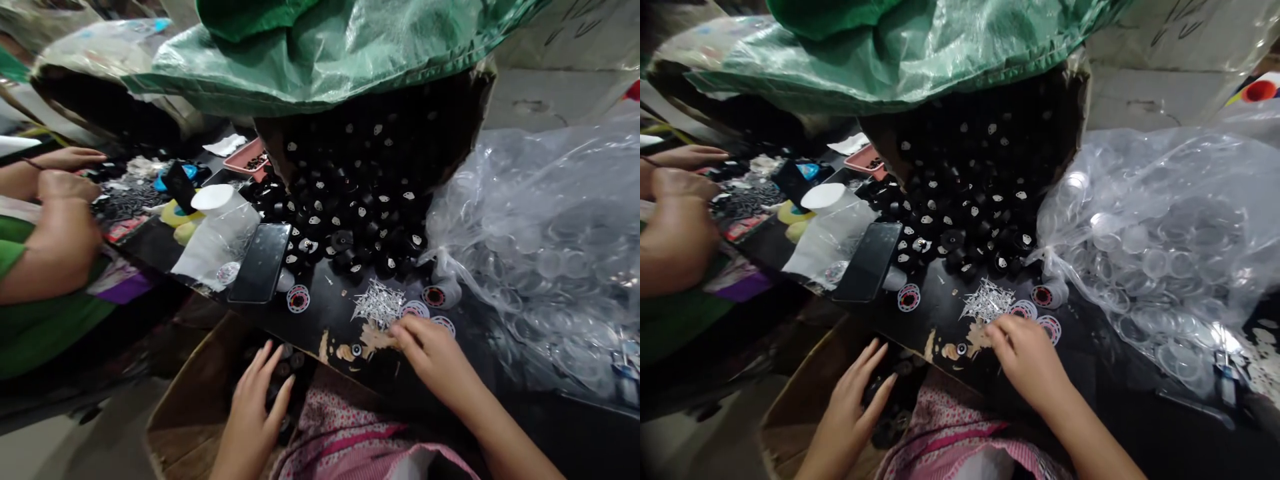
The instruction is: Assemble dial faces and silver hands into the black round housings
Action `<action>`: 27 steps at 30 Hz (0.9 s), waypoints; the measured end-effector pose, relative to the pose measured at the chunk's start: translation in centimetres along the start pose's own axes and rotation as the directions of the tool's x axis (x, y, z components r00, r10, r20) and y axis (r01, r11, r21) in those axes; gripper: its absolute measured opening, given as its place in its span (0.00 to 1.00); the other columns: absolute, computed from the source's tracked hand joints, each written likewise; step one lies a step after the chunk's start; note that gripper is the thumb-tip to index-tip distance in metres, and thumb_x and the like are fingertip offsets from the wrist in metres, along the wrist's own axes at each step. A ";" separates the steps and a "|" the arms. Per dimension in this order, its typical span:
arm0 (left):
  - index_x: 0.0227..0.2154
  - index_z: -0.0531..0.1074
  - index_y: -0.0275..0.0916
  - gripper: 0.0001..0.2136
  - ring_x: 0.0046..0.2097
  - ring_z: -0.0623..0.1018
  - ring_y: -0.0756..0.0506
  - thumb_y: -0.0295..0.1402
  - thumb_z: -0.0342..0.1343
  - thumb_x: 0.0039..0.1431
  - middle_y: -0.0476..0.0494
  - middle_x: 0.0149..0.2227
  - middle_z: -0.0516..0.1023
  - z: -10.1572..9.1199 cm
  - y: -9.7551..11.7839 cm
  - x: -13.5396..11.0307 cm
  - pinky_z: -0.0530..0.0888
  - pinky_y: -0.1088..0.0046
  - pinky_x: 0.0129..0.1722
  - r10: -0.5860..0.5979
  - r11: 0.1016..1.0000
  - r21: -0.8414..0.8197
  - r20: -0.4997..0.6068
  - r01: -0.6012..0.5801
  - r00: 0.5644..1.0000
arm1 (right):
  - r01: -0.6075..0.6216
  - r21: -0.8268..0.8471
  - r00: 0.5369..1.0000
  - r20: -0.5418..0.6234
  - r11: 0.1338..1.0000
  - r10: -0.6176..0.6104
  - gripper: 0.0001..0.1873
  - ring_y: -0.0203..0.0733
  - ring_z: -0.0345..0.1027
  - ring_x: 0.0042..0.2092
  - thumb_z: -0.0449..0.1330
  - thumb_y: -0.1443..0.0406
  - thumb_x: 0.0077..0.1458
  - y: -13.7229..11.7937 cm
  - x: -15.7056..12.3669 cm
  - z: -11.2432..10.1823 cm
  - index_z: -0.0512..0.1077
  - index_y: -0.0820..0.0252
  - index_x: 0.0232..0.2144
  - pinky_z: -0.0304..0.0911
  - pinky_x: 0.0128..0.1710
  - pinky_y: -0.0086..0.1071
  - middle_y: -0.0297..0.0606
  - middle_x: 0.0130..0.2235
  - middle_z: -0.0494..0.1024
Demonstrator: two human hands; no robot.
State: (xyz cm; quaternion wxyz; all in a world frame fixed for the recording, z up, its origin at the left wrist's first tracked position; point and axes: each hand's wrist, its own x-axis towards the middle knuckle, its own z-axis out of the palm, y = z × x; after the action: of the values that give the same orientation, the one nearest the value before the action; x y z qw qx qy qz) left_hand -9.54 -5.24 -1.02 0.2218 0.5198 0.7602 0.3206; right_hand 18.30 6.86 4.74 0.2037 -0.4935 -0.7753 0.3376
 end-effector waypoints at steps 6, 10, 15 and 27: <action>0.60 0.69 0.36 0.21 0.67 0.66 0.37 0.35 0.52 0.65 0.30 0.65 0.68 5.3 6.3 8.2 0.59 0.53 0.67 0.397 0.910 0.070 0.143 -0.409 0.907 | 0.078 0.005 0.989 0.129 0.997 -0.078 0.15 0.39 0.70 0.32 0.52 0.64 0.67 -1.1 -0.4 0.1 0.69 0.57 0.27 0.59 0.34 0.31 0.34 0.28 0.76; 0.55 0.73 0.34 0.19 0.65 0.67 0.31 0.35 0.55 0.62 0.26 0.60 0.74 6.4 5.5 10.8 0.52 0.44 0.67 0.408 0.898 0.108 0.154 -0.426 0.900 | -0.029 0.008 0.995 0.092 1.000 0.028 0.14 0.39 0.70 0.32 0.51 0.64 0.67 0.2 -2.0 -0.7 0.70 0.57 0.28 0.60 0.33 0.31 0.34 0.28 0.76; 0.51 0.76 0.39 0.16 0.63 0.71 0.33 0.36 0.55 0.62 0.32 0.56 0.78 4.1 3.0 9.1 0.56 0.47 0.67 0.413 0.894 0.111 0.171 -0.434 0.894 | -0.051 0.013 0.992 0.113 0.999 0.049 0.15 0.40 0.72 0.33 0.51 0.63 0.67 1.1 -2.8 -0.7 0.71 0.57 0.29 0.62 0.34 0.32 0.35 0.29 0.77; 0.64 0.61 0.39 0.30 0.70 0.57 0.34 0.45 0.55 0.62 0.30 0.67 0.62 8.3 9.4 18.1 0.58 0.51 0.66 0.407 0.913 0.050 -0.068 -0.404 0.911 | -0.075 0.010 0.996 0.050 0.997 0.075 0.15 0.38 0.71 0.31 0.51 0.62 0.66 1.4 -2.7 -1.9 0.70 0.56 0.28 0.62 0.33 0.30 0.34 0.28 0.77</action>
State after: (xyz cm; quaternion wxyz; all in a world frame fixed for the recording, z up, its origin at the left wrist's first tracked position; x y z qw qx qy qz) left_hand -4.41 16.22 -0.12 0.1119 0.6572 0.6493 0.3661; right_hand 21.59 5.45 5.10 0.1745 -0.5124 -0.7590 0.3619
